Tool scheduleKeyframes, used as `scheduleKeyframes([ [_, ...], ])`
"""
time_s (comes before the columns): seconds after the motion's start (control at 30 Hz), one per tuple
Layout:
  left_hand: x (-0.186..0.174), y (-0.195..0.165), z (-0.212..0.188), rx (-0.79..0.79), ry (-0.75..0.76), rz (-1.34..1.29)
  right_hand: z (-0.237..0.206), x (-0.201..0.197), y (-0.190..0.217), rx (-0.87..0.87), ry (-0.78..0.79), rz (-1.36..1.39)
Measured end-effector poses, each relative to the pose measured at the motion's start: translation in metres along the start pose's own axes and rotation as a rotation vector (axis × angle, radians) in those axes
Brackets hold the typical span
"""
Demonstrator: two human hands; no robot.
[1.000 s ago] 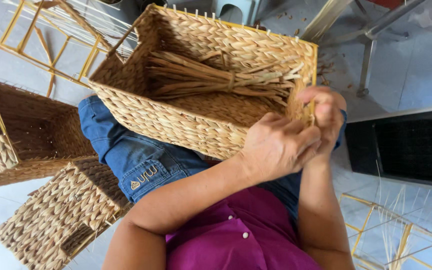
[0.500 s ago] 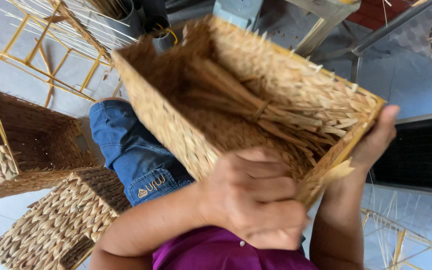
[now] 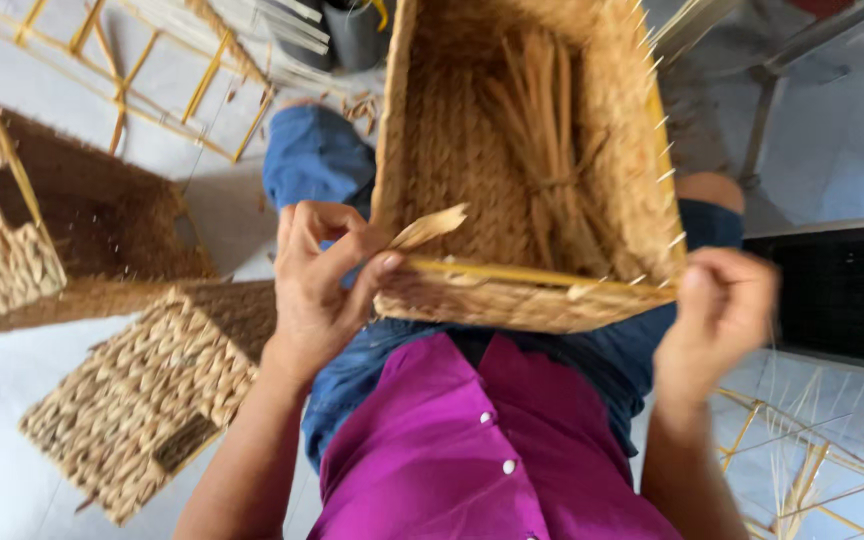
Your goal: The person sits on the floor with a woven basket on their lap and weaves thin water-hyacinth strips around the yellow bamboo rim of the basket, tucking and tightening each strip by hand to secure the edge. They repeatedly pull strips from a bundle inside the basket and work them into the rim one after another.
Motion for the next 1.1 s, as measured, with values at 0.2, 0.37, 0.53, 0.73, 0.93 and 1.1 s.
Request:
scheduleKeyframes([
  [0.2,0.034,-0.003,-0.011,-0.228,0.000,-0.370,0.028,0.047,0.127,-0.387,0.287,-0.232],
  [0.37,0.039,-0.001,-0.010,-0.355,-0.018,-0.467,0.031,0.123,0.187,-0.786,0.670,-0.212],
  [0.53,0.036,-0.011,-0.010,-0.285,0.060,-0.489,0.040,0.145,0.187,-0.890,0.808,-0.201],
  [0.73,0.046,-0.006,-0.015,-0.376,0.082,-0.510,0.052,0.161,0.167,-0.543,0.933,-0.048],
  [0.93,0.052,-0.003,-0.018,-0.379,0.047,-0.507,0.055,0.166,0.166,-0.440,0.932,-0.013],
  [1.1,0.066,0.003,-0.028,-0.522,0.026,-0.712,0.052,0.175,0.165,-0.343,0.937,0.023],
])
Point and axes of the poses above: each hand's wrist, its own z-axis towards the middle knuckle, its own x-axis out of the palm, y = z × x, the point moved 8 cm from there along z, towards the middle knuckle, and after that the axes turned 1 degree about -z, right-handed, at the moved point
